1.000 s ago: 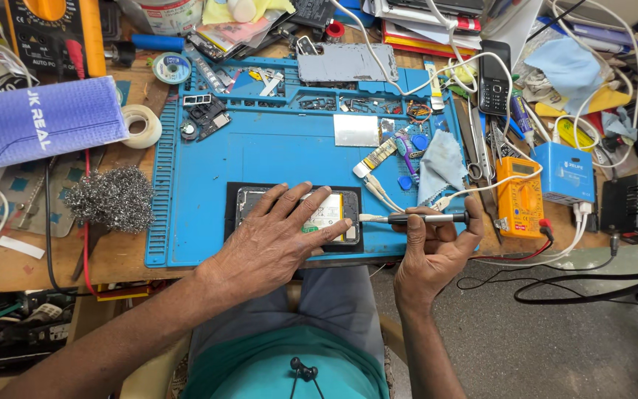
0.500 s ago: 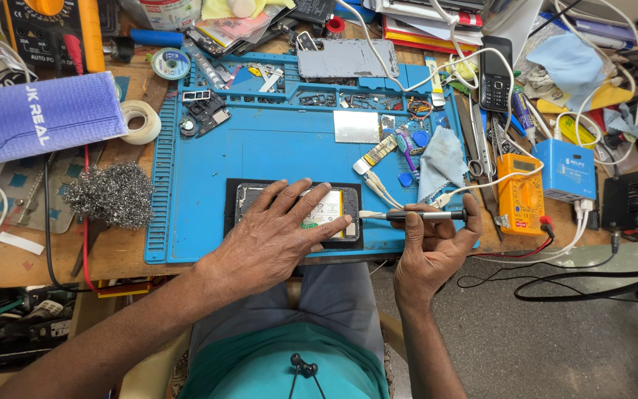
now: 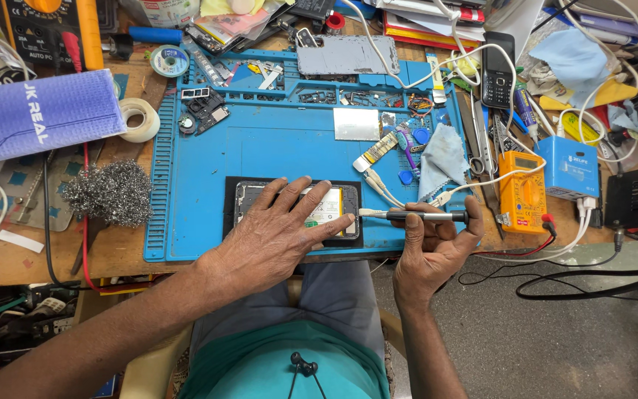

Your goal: The person works at a cluttered repair bench on a smartphone. They clean the opened phone with a cloth, pry at its internal components with a tool, reassemble the phone, plug in a charging cable and power it on to test, then reopen it and use a screwdriver on the internal parts.

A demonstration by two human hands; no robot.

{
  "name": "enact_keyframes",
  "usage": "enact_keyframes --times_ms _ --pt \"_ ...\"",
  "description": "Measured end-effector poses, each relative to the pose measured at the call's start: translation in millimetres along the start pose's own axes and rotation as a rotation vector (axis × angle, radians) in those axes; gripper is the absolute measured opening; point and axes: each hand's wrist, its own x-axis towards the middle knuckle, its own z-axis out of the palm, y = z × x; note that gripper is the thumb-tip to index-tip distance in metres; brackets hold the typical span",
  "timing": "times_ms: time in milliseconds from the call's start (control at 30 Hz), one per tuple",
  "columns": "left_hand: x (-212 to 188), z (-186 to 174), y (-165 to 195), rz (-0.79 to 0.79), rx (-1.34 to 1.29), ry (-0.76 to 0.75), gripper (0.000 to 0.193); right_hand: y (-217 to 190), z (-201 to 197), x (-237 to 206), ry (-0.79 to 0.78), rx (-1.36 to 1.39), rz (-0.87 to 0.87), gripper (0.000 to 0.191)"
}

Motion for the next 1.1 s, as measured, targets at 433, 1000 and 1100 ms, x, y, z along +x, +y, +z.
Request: enact_keyframes --times_ms 433,1000,1100 --pt "2.6 -0.9 -0.5 0.011 0.016 -0.013 0.059 3.4 -3.6 -1.7 -0.033 -0.008 -0.027 0.068" --pt "6.2 -8.8 0.2 0.037 0.043 -0.034 0.066 7.7 -7.7 -6.1 -0.013 -0.082 -0.043 0.070" --pt "4.5 -8.0 0.4 0.036 0.010 -0.015 0.064 8.7 -7.8 -7.1 -0.029 -0.053 -0.046 0.070"
